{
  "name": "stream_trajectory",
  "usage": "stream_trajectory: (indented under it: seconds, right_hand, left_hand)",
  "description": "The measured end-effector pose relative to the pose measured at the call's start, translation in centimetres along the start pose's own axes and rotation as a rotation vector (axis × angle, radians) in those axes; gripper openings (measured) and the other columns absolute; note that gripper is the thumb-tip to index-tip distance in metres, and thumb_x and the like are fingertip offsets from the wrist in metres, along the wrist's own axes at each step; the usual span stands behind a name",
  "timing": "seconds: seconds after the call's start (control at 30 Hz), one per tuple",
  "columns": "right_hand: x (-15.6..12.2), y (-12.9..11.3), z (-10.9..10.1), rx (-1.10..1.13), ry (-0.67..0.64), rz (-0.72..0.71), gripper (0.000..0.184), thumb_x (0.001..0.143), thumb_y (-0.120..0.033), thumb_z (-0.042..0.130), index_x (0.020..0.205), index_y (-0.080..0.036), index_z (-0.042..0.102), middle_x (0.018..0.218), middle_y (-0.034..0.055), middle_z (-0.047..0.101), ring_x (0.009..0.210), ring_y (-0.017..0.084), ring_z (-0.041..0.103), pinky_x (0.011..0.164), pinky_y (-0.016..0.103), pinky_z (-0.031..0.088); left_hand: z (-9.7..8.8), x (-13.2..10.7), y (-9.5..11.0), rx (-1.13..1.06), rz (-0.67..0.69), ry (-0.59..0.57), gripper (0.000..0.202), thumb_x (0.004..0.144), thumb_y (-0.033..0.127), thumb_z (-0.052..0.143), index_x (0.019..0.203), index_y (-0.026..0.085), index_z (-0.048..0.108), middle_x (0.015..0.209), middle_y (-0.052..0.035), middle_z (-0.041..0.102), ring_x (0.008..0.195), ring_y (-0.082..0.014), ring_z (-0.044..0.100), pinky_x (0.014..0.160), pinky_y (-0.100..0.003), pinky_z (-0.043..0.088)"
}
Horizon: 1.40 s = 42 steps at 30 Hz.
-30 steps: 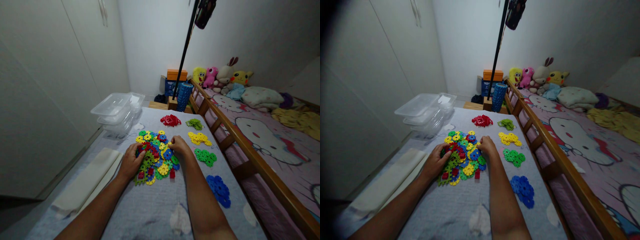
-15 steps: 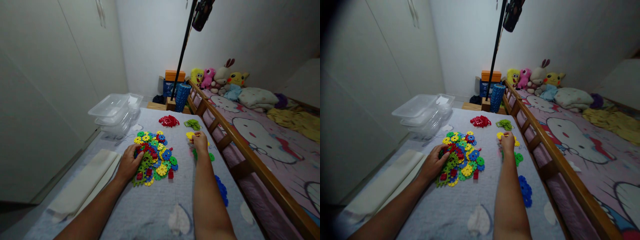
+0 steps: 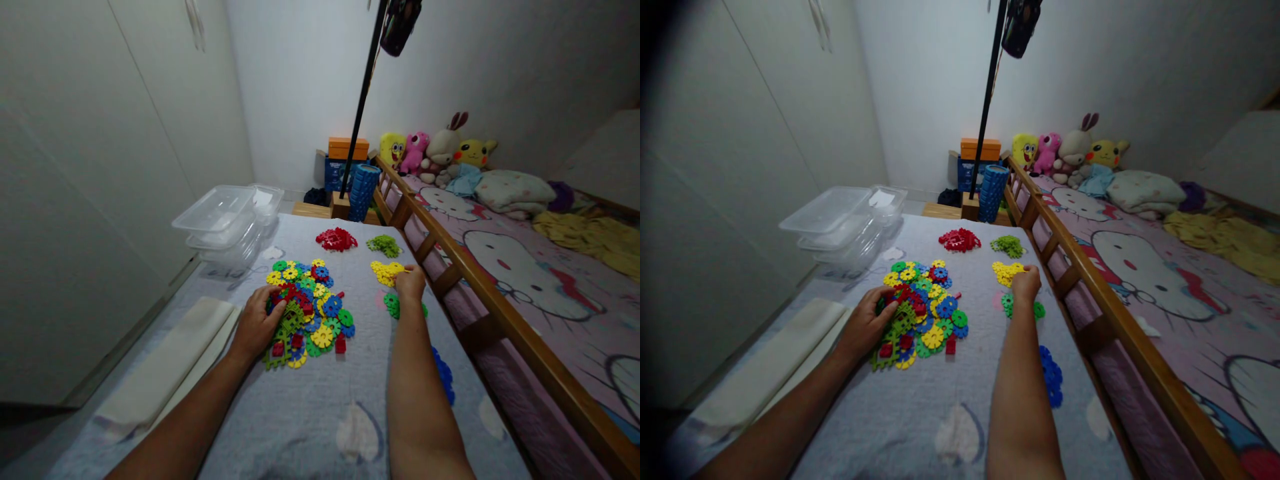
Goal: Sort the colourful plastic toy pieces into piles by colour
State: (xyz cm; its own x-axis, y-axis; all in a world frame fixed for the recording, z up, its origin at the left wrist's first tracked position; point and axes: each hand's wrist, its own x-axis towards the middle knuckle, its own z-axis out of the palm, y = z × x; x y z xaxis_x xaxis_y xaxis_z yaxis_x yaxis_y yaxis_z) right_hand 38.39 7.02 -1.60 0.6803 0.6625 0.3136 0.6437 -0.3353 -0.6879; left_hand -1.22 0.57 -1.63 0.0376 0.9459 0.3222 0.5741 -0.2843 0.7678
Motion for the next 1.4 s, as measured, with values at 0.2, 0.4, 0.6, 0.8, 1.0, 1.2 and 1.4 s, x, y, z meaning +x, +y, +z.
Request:
stream_trajectory:
  seconds: [0.2, 0.4, 0.6, 0.8, 1.0, 1.2, 1.4]
  right_hand:
    - [-0.2, -1.2, -1.1, 0.029, 0.069, 0.04, 0.037, 0.065, -0.014, 0.05, 0.097, -0.013, 0.069, 0.093, 0.0133, 0.069, 0.09, 0.026, 0.063, 0.089, 0.036, 0.047]
    - [-1.0, -3.8, -1.9, 0.107, -0.107, -0.04, 0.026, 0.071, -0.022, 0.054, 0.09, -0.015, 0.07, 0.092, 0.0101, 0.071, 0.087, 0.023, 0.063, 0.084, 0.033, 0.049]
    - [-3.2, -7.5, -1.9, 0.167, -0.54, -0.213, 0.015, 0.073, -0.023, 0.057, 0.079, -0.017, 0.069, 0.076, 0.0028, 0.069, 0.072, 0.017, 0.061, 0.068, 0.026, 0.046]
    - [-6.7, -9.6, -0.3, 0.044, -1.039, -0.347, 0.021, 0.061, -0.008, 0.062, 0.076, -0.018, 0.072, 0.07, -0.0017, 0.069, 0.064, 0.013, 0.058, 0.059, 0.022, 0.04]
    - [-7.9, -10.0, 0.4, -0.113, -1.065, -0.407, 0.021, 0.059, -0.001, 0.059, 0.068, -0.018, 0.068, 0.06, -0.0041, 0.061, 0.059, 0.011, 0.052, 0.056, 0.022, 0.034]
    - [-6.4, -8.7, 0.0, -0.065, -0.891, -0.373, 0.014, 0.06, -0.006, 0.064, 0.065, -0.018, 0.064, 0.06, -0.0047, 0.057, 0.058, 0.011, 0.048, 0.054, 0.022, 0.029]
    - [-5.4, -7.5, 1.1, 0.032, -0.653, -0.323, 0.009, 0.069, -0.012, 0.061, 0.072, -0.019, 0.066, 0.068, -0.0014, 0.062, 0.066, 0.014, 0.054, 0.059, 0.023, 0.034]
  left_hand:
    - [-0.1, 0.0, 0.1, 0.001, 0.001, -0.017, 0.034, 0.089, 0.046, 0.052, 0.111, 0.021, 0.062, 0.117, -0.0088, 0.064, 0.115, -0.0266, 0.059, 0.106, -0.046, 0.044]
    - [-0.2, 0.0, 0.2, 0.005, -0.003, -0.01, 0.034, 0.089, 0.045, 0.052, 0.111, 0.022, 0.061, 0.116, -0.0081, 0.065, 0.115, -0.0263, 0.059, 0.105, -0.045, 0.045]
    - [-0.2, 0.0, 0.3, 0.007, 0.001, -0.014, 0.033, 0.089, 0.044, 0.052, 0.11, 0.022, 0.061, 0.116, -0.0085, 0.065, 0.113, -0.0264, 0.06, 0.103, -0.046, 0.046]
    - [-0.2, -0.1, 0.3, 0.002, 0.006, -0.005, 0.032, 0.089, 0.042, 0.052, 0.111, 0.02, 0.061, 0.115, -0.0091, 0.065, 0.113, -0.0264, 0.06, 0.104, -0.046, 0.046]
    - [-0.3, -0.1, 0.6, -0.015, 0.008, 0.009, 0.03, 0.089, 0.04, 0.053, 0.109, 0.02, 0.061, 0.115, -0.0095, 0.065, 0.113, -0.0261, 0.06, 0.104, -0.046, 0.045]
    - [0.0, -0.1, 0.3, -0.013, 0.002, 0.012, 0.027, 0.088, 0.039, 0.054, 0.108, 0.022, 0.061, 0.115, -0.0081, 0.066, 0.113, -0.0261, 0.06, 0.103, -0.045, 0.046]
    - [0.2, -0.1, 0.0, 0.007, 0.017, 0.015, 0.028, 0.089, 0.04, 0.054, 0.109, 0.022, 0.061, 0.114, -0.0074, 0.066, 0.112, -0.0259, 0.061, 0.103, -0.045, 0.046]
